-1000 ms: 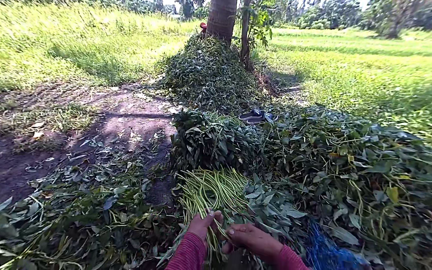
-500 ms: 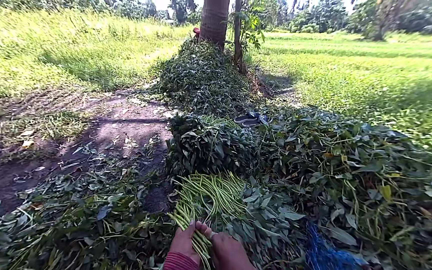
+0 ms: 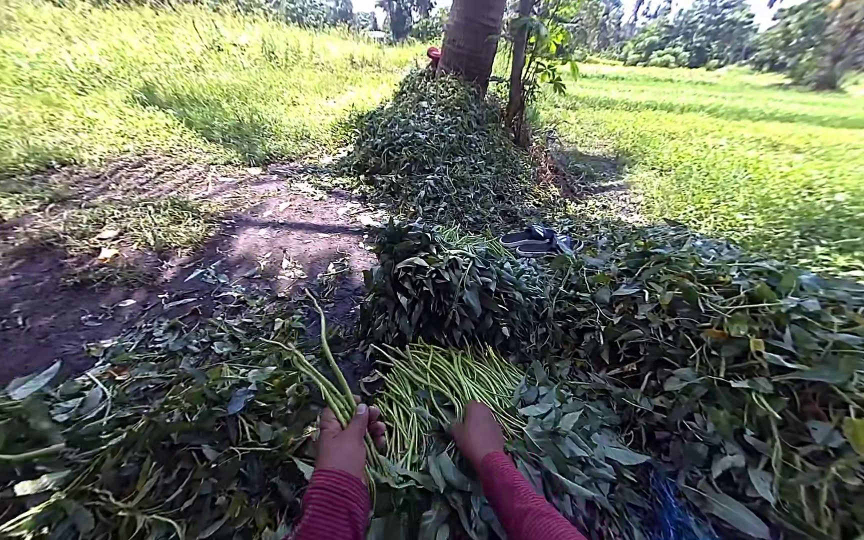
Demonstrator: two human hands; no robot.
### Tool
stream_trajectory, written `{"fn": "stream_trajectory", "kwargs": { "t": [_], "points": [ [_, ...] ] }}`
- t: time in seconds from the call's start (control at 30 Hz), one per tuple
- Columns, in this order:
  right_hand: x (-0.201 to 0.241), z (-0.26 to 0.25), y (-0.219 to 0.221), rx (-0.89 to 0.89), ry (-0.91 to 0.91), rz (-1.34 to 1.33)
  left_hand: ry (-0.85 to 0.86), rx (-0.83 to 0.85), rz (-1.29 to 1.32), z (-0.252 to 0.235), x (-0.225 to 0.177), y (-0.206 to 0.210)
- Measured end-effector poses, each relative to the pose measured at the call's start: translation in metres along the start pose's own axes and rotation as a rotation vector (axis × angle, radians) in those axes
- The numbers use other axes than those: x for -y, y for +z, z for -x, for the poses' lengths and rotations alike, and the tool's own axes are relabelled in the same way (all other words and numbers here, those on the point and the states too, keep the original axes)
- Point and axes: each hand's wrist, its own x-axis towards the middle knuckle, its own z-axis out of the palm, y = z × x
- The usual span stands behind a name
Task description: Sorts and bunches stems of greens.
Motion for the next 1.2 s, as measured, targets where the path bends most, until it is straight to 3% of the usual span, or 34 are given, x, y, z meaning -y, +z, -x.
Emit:
{"fn": "stream_trajectory", "kwargs": {
  "t": [0.13,0.23,0.33,0.47,0.63,0.77,0.9,0.97,1.03,1.13,1.2],
  "points": [
    [-0.023,0.005,-0.018,-0.024,-0.16,-0.444,-0.171,0.069,0.018,-0.002,0.02,0.016],
    [-0.026,0.035,-0.03,0.113,-0.347,-0.639,-0.273,0.159,-0.018,0.002,0.038,0.032],
    [-0.019,0.069,-0.041,0.301,-0.499,-0.574,-0.278,0.242,-0.06,0.009,0.05,0.04],
    [-0.026,0.091,-0.046,0.406,-0.629,-0.514,-0.264,0.262,-0.102,0.022,0.056,0.035],
    [-0.051,0.099,-0.05,0.627,-0.581,-0.79,-0.312,0.462,0.097,0.039,0.048,0.022],
    [-0.066,0.103,-0.028,0.75,-0.503,-0.966,-0.21,0.683,0.24,0.037,0.05,0.012],
    [-0.055,0.122,-0.003,0.913,-0.467,-0.927,-0.147,0.916,0.29,0.038,0.048,0.007],
    [-0.049,0.115,-0.008,0.934,-0.5,-0.8,-0.139,0.875,0.26,0.041,0.039,0.005],
    [-0.048,0.093,-0.02,0.824,-0.448,-0.727,-0.075,0.648,0.095,0.041,0.024,0.004],
    [-0.052,0.046,-0.044,0.282,-0.298,-0.554,0.011,0.291,-0.21,0.025,0.01,-0.004],
    [-0.056,0.021,-0.057,0.072,-0.257,-0.333,-0.003,0.179,-0.2,0.018,0.006,-0.008]
  ]
}}
